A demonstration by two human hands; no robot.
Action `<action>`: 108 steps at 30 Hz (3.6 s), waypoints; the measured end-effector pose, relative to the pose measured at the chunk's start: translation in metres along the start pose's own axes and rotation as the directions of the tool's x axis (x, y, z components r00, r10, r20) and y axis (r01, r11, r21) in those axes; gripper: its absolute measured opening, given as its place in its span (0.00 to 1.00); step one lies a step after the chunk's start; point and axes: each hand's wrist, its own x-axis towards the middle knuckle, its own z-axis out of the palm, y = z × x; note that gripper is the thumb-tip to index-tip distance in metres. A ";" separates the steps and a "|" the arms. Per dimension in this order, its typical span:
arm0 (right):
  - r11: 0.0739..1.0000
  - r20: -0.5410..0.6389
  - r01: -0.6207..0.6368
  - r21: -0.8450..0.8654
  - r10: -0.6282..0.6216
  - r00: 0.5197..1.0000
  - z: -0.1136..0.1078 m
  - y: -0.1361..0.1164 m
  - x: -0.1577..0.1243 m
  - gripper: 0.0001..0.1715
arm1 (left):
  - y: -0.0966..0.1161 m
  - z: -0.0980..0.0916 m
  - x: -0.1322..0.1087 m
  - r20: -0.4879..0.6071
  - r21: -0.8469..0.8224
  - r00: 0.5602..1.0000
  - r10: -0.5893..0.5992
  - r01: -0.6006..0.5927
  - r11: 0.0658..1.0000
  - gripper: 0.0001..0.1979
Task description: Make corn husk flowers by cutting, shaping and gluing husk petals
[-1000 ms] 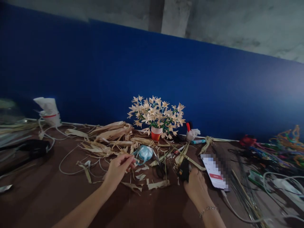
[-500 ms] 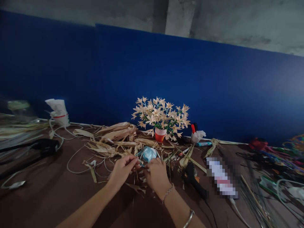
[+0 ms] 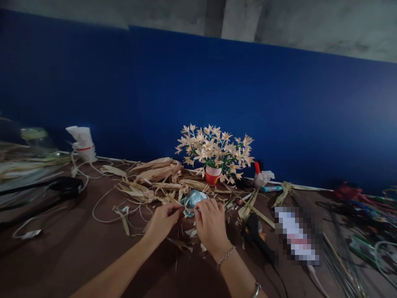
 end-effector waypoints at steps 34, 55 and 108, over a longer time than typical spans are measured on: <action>0.981 -0.051 0.132 -0.140 -0.140 0.989 -0.001 0.003 -0.002 0.06 | -0.003 0.004 -0.005 0.147 0.138 0.989 0.017 -0.037 0.990 0.11; 0.983 -0.052 0.114 -0.146 -0.123 0.991 -0.002 0.004 -0.003 0.06 | -0.007 0.007 -0.005 0.179 0.058 0.982 0.060 -0.072 0.996 0.09; 0.167 0.412 -0.550 0.818 0.496 0.764 0.011 -0.001 0.001 0.13 | 0.000 0.015 -0.009 0.160 -0.223 0.987 -0.004 0.040 0.974 0.07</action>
